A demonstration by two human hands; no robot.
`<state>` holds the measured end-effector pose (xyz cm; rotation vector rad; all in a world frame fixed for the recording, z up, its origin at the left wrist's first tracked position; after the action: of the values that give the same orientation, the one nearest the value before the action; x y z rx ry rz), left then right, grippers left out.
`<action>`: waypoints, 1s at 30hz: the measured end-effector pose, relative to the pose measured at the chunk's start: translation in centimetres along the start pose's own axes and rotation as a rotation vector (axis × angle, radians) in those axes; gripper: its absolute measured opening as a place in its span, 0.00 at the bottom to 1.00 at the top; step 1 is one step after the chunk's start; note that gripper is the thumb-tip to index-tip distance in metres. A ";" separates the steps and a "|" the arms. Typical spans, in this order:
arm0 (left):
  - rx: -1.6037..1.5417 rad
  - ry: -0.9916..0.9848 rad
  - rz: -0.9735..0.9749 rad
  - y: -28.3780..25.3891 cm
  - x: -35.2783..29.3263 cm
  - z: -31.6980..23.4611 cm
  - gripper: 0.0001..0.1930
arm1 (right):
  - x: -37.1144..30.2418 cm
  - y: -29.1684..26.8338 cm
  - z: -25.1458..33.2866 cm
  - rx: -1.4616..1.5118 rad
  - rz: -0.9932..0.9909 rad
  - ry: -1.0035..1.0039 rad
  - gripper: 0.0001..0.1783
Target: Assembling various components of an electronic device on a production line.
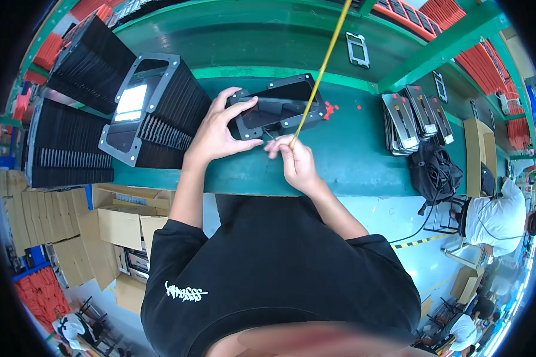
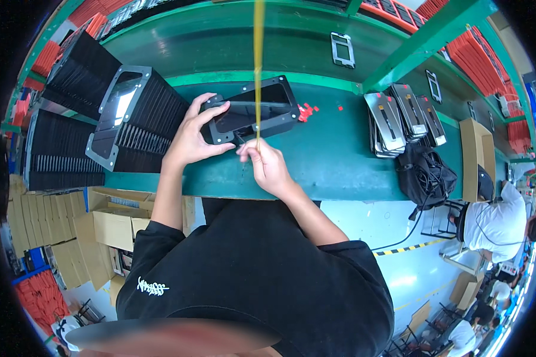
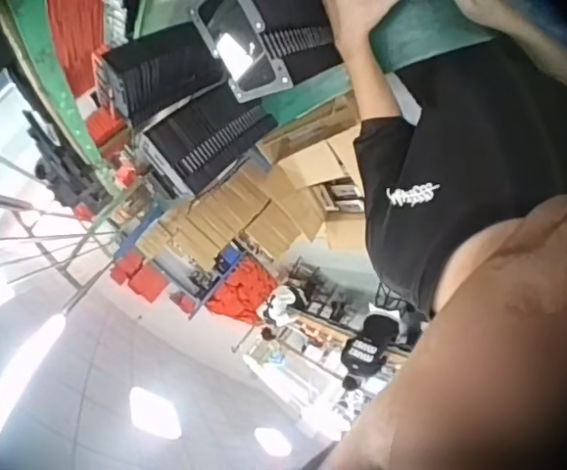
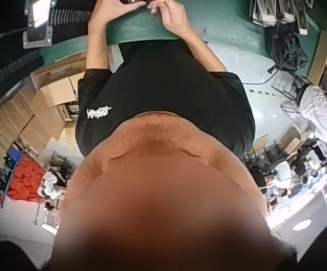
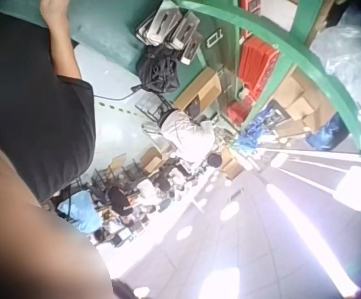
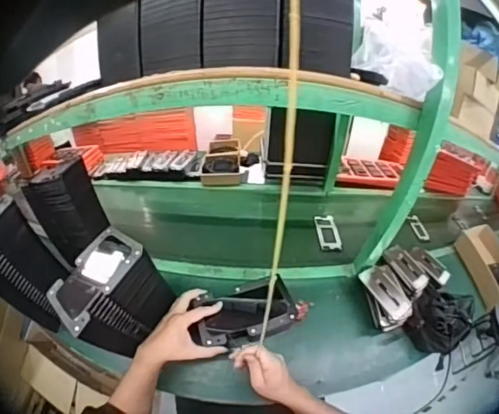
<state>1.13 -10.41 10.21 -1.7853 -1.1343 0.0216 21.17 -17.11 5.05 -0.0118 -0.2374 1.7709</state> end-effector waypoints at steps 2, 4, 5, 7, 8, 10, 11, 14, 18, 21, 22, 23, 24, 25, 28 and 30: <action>-0.054 0.016 -0.017 0.4 0.6 0.1 0.42 | 1.2 -0.3 1.7 -0.003 -0.029 0.031 0.12; -0.050 0.004 -0.039 0.2 0.7 0.1 0.41 | 2.4 -0.8 4.3 -0.007 -0.077 0.101 0.11; -0.136 -0.045 -0.102 0.1 0.8 0.3 0.41 | 2.9 -0.7 5.5 0.004 -0.049 0.082 0.11; -0.319 -0.127 -0.239 -0.2 0.8 0.8 0.40 | 3.3 -1.2 7.3 0.096 -0.040 -0.014 0.10; -0.304 -0.125 -0.254 -0.9 1.2 -0.1 0.40 | 3.4 -2.0 7.9 0.097 -0.026 -0.030 0.10; 0.069 0.144 -0.248 -3.8 2.0 -5.1 0.39 | 3.3 -4.2 8.6 0.401 0.022 -0.124 0.09; 0.064 0.161 -0.255 -4.9 2.0 -6.5 0.39 | 3.0 -5.4 8.6 0.388 0.013 -0.135 0.09; 0.492 0.179 -0.282 -10.3 0.0 -10.9 0.36 | 2.5 -9.1 9.5 0.418 -0.010 -0.260 0.07; 0.577 -0.092 -0.477 -15.8 -4.4 -10.6 0.35 | 3.2 -12.2 9.4 0.295 -0.236 -0.167 0.11; 0.560 -0.198 -0.506 -17.3 -6.9 -8.4 0.33 | 3.3 -12.7 13.4 0.133 -0.315 -0.077 0.17; 0.547 -0.263 -0.501 -17.1 -7.6 -7.5 0.33 | 3.5 -12.9 14.5 0.057 -0.349 -0.022 0.21; 0.529 -0.330 -0.500 -16.7 -8.3 -6.7 0.33 | 3.7 -13.7 15.4 0.048 -0.351 -0.028 0.21; 0.526 -0.324 -0.505 -16.4 -8.4 -6.5 0.33 | 3.9 -15.5 16.3 -0.186 -0.476 -0.034 0.23; 0.511 -0.323 -0.504 -16.1 -8.6 -6.3 0.33 | 4.2 -17.3 17.3 -0.422 -0.598 -0.038 0.25; 0.487 -0.321 -0.514 -15.6 -8.8 -5.9 0.35 | 5.5 -21.9 23.6 -0.776 -0.882 -0.471 0.23; 0.430 -0.345 -0.542 -15.6 -9.5 -5.4 0.36 | 8.2 -23.1 29.2 -1.057 -1.027 -0.805 0.24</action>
<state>-12.23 -19.60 20.16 -1.0801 -1.6879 0.2386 37.69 -9.21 38.41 0.0560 -1.4462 0.4046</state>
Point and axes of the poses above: each hand's wrist, its own x-axis towards the middle knuckle, its own y-axis out of the palm, z = x × y, the point moved 3 cm from there along x, towards the middle knuckle, and after that the axes turned 15 degrees about y, right-handed, at the moved point
